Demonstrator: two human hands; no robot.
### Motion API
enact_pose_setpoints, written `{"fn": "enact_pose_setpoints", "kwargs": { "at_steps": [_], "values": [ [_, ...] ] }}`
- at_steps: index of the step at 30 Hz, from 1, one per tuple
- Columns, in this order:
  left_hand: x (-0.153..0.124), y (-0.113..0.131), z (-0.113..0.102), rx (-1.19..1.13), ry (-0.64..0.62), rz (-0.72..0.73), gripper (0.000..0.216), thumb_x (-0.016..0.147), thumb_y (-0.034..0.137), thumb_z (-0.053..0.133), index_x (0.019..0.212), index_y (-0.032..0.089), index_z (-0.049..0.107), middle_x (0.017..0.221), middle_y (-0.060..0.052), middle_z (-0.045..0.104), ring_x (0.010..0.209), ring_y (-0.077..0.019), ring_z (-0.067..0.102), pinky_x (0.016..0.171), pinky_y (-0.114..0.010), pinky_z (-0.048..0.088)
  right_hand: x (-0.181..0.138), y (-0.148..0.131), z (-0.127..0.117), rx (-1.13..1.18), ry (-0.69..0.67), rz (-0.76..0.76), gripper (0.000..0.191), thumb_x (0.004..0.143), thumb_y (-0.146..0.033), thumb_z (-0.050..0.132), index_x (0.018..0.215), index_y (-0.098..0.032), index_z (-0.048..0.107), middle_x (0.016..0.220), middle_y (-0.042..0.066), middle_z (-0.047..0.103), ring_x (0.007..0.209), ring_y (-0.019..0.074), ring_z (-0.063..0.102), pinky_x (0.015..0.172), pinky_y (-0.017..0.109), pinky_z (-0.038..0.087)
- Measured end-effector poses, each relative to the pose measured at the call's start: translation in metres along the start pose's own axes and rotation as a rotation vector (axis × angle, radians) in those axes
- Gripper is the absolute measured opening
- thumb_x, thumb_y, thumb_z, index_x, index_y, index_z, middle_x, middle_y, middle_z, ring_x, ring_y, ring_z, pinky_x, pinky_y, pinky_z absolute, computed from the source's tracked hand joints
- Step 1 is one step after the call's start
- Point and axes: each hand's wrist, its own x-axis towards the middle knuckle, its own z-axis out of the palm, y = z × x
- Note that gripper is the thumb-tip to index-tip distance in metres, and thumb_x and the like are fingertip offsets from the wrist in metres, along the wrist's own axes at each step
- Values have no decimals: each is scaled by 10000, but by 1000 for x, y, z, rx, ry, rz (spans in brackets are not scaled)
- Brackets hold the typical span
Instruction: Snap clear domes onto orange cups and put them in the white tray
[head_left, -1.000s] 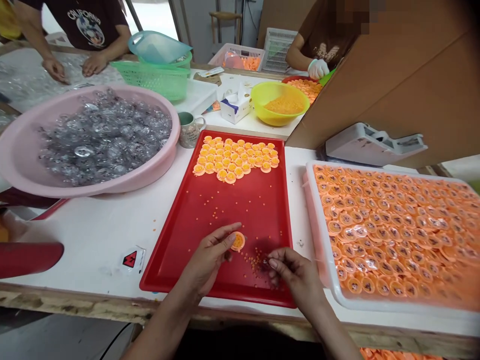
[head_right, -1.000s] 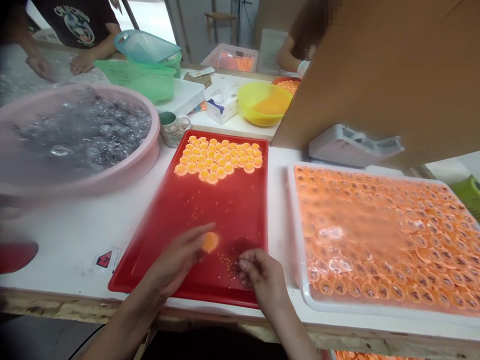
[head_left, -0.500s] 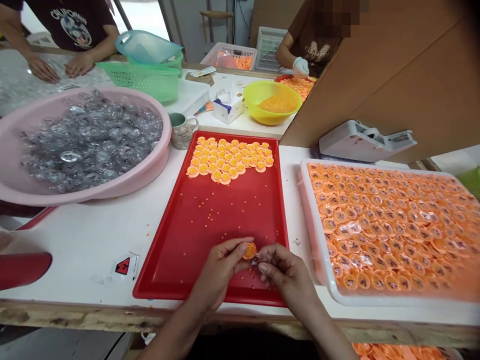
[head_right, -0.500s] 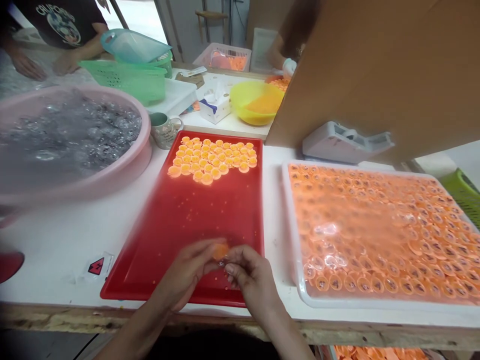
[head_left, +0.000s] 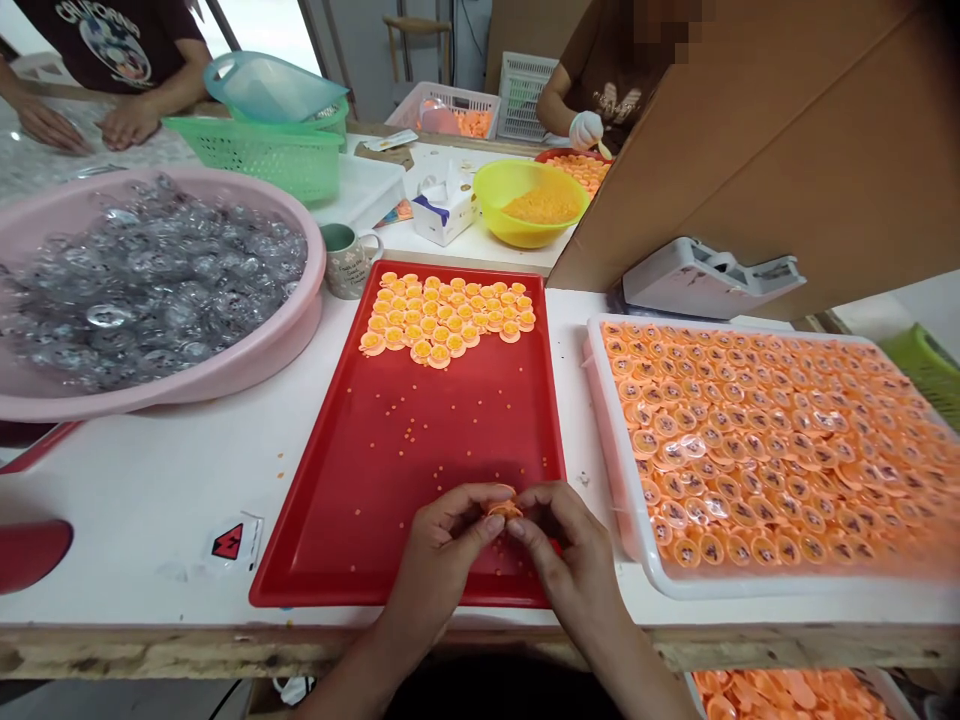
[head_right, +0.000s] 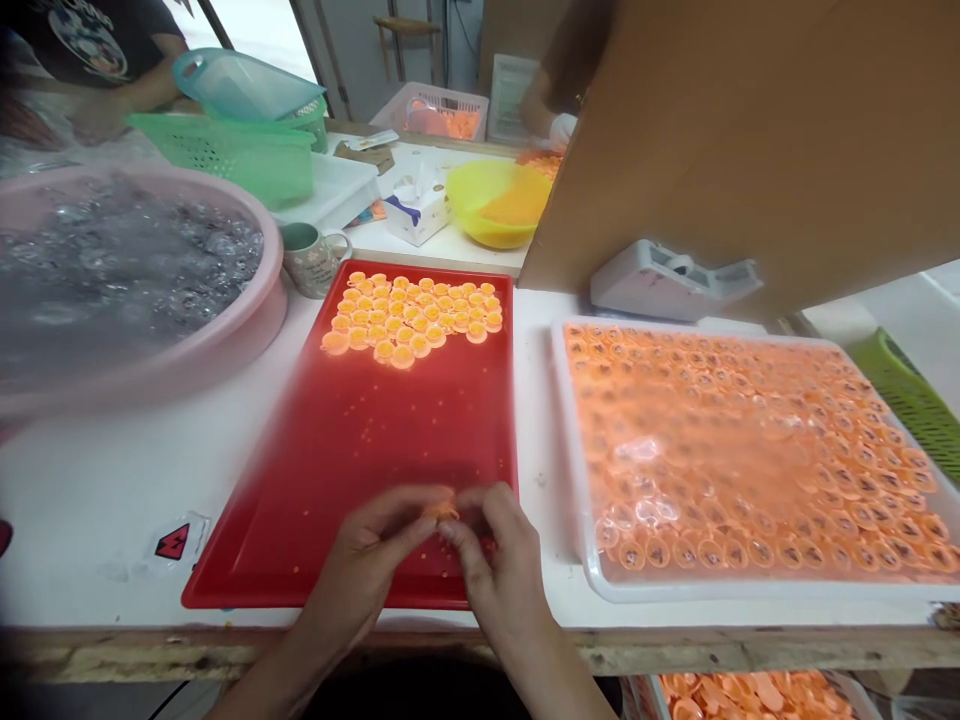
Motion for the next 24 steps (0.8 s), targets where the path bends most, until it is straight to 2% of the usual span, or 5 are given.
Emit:
{"fn": "enact_pose_setpoints", "kwargs": {
  "at_steps": [5,8,12,16,24],
  "values": [
    [-6,5,1,-199,-44,32,257,812,242,680,1068,268,689,989,-19,715,949,-176,634,889,-281,497,-4,-12,-1,33,79,-99,93,855,-196,637,928,-223,586,793,-8,597,684,133,571,617,235,476],
    [-6,13,0,-102,-112,28,316,812,249,687,1125,281,662,988,-20,714,940,-179,641,864,-272,511,-3,-20,-9,-20,79,-182,112,860,-137,604,933,-221,586,830,8,601,721,141,575,653,250,478],
    [-2,20,0,13,-184,32,212,785,216,714,994,252,698,925,-14,712,909,-181,654,807,-247,532,-3,-26,-19,-1,65,-211,210,871,-92,546,1028,-228,578,884,30,596,809,164,586,722,284,495],
    [1,19,3,6,-169,57,210,777,198,717,979,249,694,909,-10,719,875,-176,667,795,-247,535,-5,-24,-20,22,60,-183,304,882,-98,526,1153,-230,560,943,44,597,826,170,591,721,287,506],
    [-4,20,7,119,-65,220,187,773,208,707,956,240,695,963,-35,696,925,-208,647,790,-259,516,-6,-21,-19,1,21,-173,300,904,-104,489,1167,-239,539,986,43,581,876,168,575,742,278,492]
  ]
}}
